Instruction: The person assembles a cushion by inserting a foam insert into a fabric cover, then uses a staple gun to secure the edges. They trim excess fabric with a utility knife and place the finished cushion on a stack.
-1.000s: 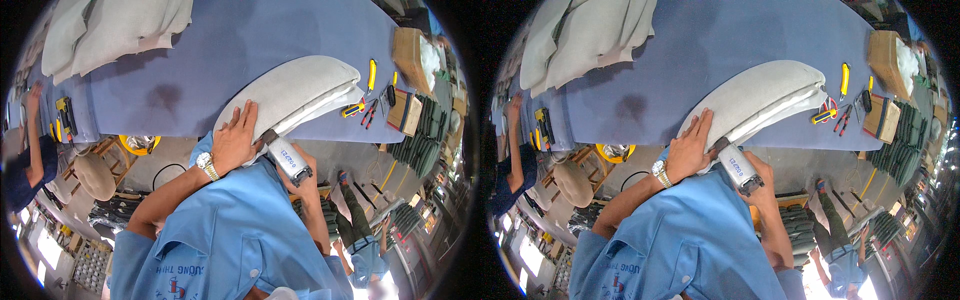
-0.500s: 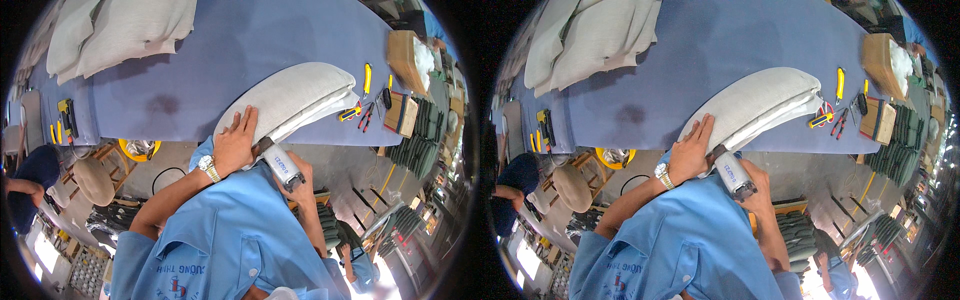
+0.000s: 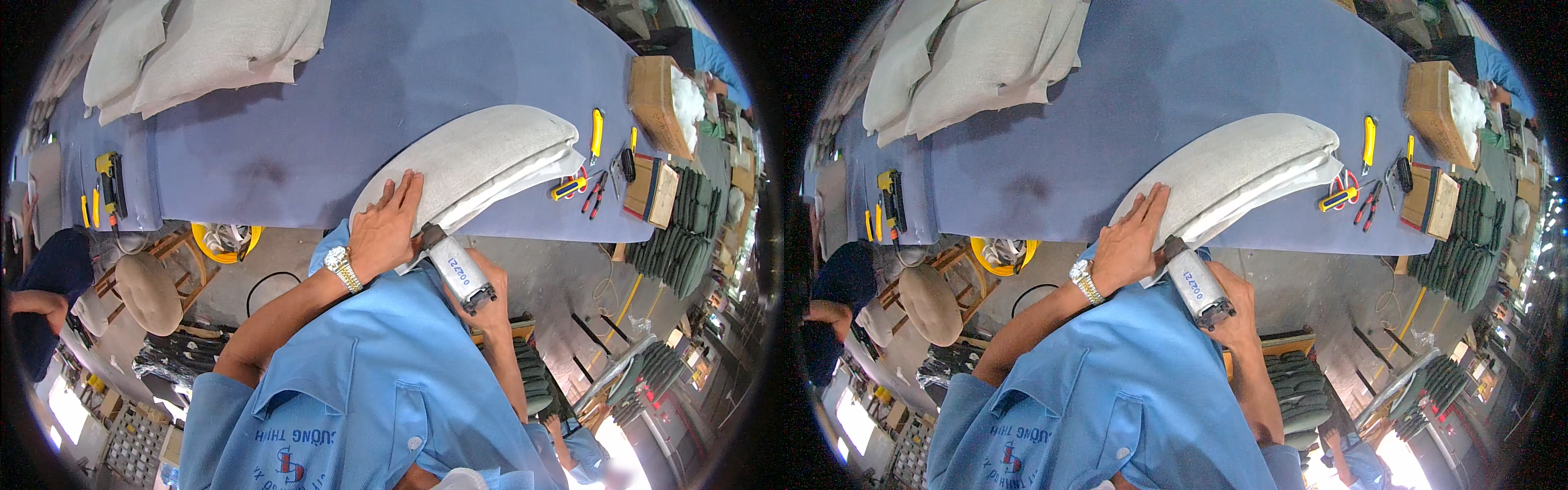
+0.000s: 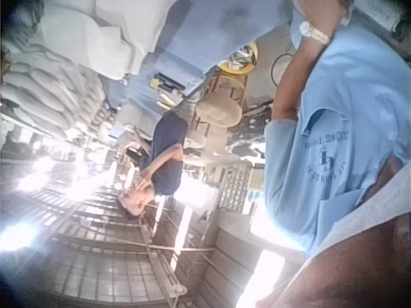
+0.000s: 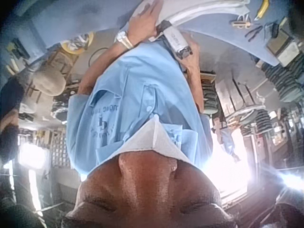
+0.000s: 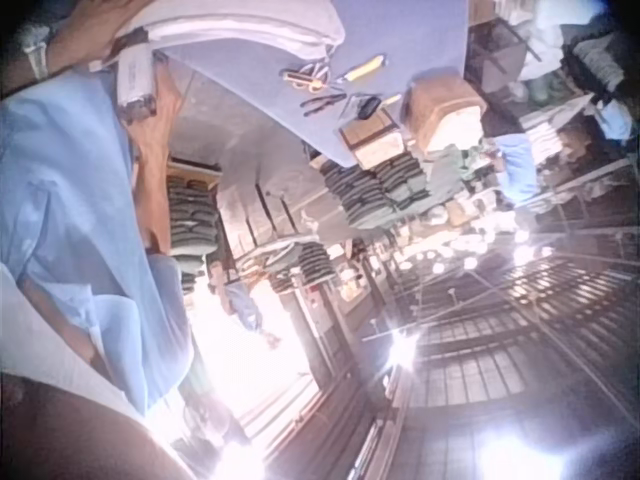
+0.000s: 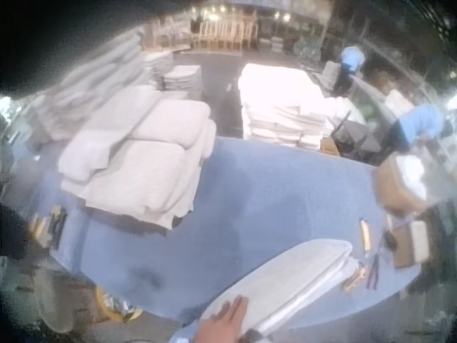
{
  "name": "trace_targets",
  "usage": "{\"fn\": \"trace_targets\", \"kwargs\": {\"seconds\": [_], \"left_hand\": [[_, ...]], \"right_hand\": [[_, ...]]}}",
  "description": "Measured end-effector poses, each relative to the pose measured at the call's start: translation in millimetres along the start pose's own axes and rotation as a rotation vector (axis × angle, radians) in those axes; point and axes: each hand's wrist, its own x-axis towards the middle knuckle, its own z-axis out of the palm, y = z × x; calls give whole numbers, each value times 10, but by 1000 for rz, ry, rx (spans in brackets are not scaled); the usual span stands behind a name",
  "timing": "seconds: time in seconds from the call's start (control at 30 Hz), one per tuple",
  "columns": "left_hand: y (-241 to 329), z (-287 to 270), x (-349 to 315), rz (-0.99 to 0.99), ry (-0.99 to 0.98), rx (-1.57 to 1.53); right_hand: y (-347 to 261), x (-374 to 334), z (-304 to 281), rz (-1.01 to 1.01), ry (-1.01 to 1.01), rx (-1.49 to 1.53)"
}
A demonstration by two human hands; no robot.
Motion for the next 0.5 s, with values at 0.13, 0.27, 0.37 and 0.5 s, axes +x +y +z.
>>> {"fn": "trace_targets", "kwargs": {"seconds": [0.13,0.27,0.37,0.5], "left_hand": [[11,47,-18,-20,10,23],[23,66,-17,-37,5,8],[-46,-52,32,-12,-85,-106],[-656,-246,166,257,-337,-575]], "right_hand": [[-20,10,45,53,-8,33],[140,-71,120,100,20,74],[260,-53,172,31,85,141],[363,-4,187,-38,84,119]]}}
